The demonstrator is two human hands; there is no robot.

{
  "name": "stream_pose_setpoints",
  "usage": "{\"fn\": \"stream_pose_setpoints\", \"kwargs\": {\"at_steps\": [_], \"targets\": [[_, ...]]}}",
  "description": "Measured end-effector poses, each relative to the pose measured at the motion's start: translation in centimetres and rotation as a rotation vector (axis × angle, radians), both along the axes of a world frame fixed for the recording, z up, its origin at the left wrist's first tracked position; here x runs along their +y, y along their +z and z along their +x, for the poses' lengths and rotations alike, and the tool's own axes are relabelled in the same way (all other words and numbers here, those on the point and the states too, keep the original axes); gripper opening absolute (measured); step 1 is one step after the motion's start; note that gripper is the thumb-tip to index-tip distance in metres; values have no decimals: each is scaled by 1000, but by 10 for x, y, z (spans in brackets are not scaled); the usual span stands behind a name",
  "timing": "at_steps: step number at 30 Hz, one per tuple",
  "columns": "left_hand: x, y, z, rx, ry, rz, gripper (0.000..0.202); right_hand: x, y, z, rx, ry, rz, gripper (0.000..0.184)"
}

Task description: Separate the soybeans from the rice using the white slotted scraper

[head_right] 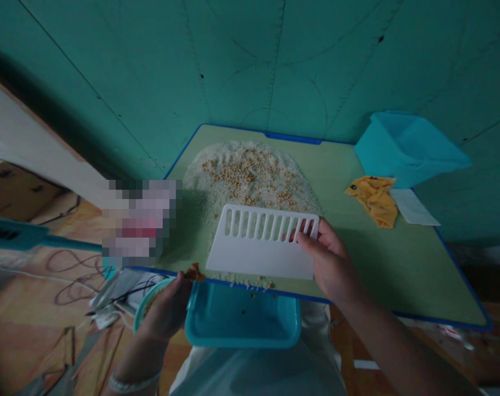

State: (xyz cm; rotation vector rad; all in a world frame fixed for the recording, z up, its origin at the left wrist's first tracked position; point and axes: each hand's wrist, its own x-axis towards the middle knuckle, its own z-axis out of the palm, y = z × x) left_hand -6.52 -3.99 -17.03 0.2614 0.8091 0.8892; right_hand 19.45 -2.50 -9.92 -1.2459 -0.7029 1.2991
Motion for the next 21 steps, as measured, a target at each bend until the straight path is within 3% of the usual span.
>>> {"fn": "stream_pose_setpoints", "kwargs": {"at_steps": [4,10,21], "targets": [[0,-3,0,-7,32,19,21,2,-4,6,-8,-21,-13,13],[-2,-5,1,17,26,-11,22,-4,-9,5,39,-2,-48,22],[-2,0,2,31,18,-14,26,11,-8,13,-19,-68,18,15]]}}
